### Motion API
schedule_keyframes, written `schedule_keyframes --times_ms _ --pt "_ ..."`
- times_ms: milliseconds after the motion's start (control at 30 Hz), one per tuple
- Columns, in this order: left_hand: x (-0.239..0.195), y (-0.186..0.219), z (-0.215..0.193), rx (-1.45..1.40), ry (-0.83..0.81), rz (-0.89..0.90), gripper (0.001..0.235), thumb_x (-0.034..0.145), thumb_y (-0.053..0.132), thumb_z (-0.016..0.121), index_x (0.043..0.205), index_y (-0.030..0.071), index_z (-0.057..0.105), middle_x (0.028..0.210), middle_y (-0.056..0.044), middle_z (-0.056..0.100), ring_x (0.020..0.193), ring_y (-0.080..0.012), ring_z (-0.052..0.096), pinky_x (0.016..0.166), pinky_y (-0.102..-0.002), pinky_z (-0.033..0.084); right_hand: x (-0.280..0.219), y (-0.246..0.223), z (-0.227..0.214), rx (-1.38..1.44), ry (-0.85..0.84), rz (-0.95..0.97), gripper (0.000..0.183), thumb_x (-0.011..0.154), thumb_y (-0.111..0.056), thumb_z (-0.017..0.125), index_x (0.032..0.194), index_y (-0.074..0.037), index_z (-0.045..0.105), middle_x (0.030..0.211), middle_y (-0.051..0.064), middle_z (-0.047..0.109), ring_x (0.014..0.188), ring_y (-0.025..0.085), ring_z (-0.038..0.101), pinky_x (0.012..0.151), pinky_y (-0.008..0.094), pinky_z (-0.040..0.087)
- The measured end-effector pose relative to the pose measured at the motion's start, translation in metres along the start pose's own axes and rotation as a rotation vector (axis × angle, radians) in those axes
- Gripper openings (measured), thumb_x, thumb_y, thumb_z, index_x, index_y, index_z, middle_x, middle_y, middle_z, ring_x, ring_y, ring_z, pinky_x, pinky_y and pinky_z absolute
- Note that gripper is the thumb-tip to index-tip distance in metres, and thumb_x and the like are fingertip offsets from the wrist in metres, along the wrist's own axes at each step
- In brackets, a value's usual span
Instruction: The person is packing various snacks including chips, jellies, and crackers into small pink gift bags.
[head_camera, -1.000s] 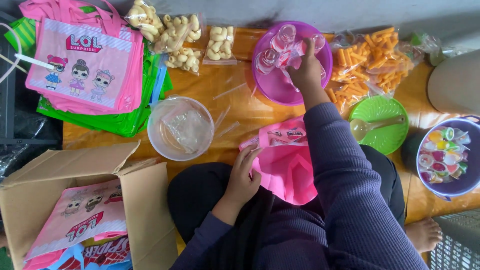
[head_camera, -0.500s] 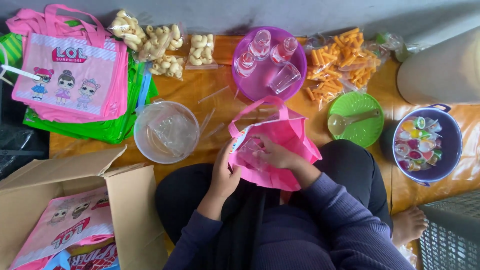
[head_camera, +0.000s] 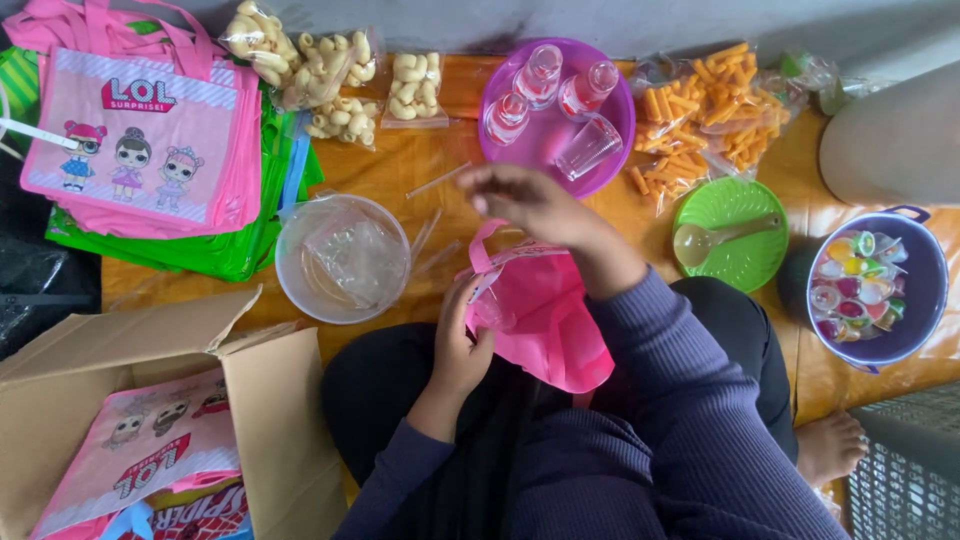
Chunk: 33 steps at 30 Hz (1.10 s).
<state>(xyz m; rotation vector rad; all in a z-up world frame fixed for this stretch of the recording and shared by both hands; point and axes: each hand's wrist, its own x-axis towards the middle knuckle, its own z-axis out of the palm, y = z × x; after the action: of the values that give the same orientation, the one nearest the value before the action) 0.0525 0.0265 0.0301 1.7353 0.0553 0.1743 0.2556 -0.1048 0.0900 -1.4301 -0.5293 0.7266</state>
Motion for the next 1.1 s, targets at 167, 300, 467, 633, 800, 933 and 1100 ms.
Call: schedule_keyframes --times_ms 167,300,467,633,800,933,1100 --pt "-0.006 -0.007 -0.001 -0.024 -0.001 -0.119 0.073 0.078 -0.016 0.051 0.147 0.005 0.05 0.146 -0.024 0.046 0.139 -0.0468 0.044 0.117 -0.059 0.033 0.13 0.118 -0.011 -0.148 0.334 0.444 0.056 0.089 -0.032 0.082 0.141 -0.038 0.061 0.151 0.019 0.045 0.131 0.034 0.058 0.085 0.037 0.064" --pt "-0.004 -0.008 -0.001 -0.023 0.012 -0.178 0.074 0.078 -0.014 0.054 0.149 0.009 0.049 0.145 -0.026 0.044 0.139 -0.0486 0.043 0.117 -0.06 0.032 0.168 0.153 -0.003 -0.047 0.408 0.589 0.077 0.087 -0.035 0.083 0.154 -0.026 0.047 0.16 0.023 0.038 0.144 0.039 0.046 0.1 0.048 0.059" --pt "-0.003 -0.015 0.0 -0.008 0.015 -0.189 0.074 0.077 -0.013 0.056 0.147 0.008 0.051 0.145 -0.025 0.046 0.141 -0.0478 0.041 0.117 -0.06 0.031 0.16 0.139 -0.018 -0.269 0.526 0.373 0.063 0.086 -0.047 0.081 0.138 -0.017 0.062 0.131 0.009 0.069 0.131 0.025 0.061 0.11 0.041 0.051" --pt "0.004 -0.004 0.0 0.022 -0.031 -0.131 0.068 0.078 -0.006 0.054 0.144 0.006 0.047 0.146 -0.021 0.051 0.136 -0.0364 0.053 0.111 -0.047 0.049 0.053 0.001 -0.023 -0.447 0.49 -0.028 0.034 0.094 -0.044 0.067 0.108 -0.014 0.077 0.107 0.001 0.079 0.1 0.013 0.072 0.088 0.031 0.053" --pt "-0.001 -0.032 0.004 0.05 0.072 -0.046 0.079 0.072 -0.013 0.058 0.148 0.008 0.052 0.141 -0.018 0.052 0.136 -0.0373 0.05 0.116 -0.05 0.037 -0.078 -0.044 -0.036 0.034 0.368 -0.004 0.022 0.095 -0.02 0.071 0.085 -0.001 0.076 0.073 0.013 0.072 0.071 0.018 0.071 0.071 0.032 0.061" --pt "0.002 -0.026 0.007 0.113 0.091 0.019 0.077 0.071 -0.011 0.061 0.146 0.006 0.053 0.137 -0.023 0.053 0.133 -0.0414 0.052 0.115 -0.052 0.038 -0.126 -0.027 -0.017 0.114 0.295 0.073 0.015 0.091 -0.009 0.072 0.085 0.002 0.078 0.075 0.021 0.076 0.068 0.027 0.077 0.068 0.041 0.064" --pt "0.002 -0.024 0.002 0.168 0.088 -0.021 0.083 0.066 -0.008 0.059 0.148 0.007 0.052 0.142 -0.021 0.051 0.136 -0.0393 0.049 0.117 -0.052 0.036 -0.151 -0.01 0.012 -0.377 0.156 -0.027 0.02 0.084 -0.014 0.08 0.1 -0.002 0.078 0.082 0.02 0.077 0.078 0.035 0.078 0.066 0.041 0.064"
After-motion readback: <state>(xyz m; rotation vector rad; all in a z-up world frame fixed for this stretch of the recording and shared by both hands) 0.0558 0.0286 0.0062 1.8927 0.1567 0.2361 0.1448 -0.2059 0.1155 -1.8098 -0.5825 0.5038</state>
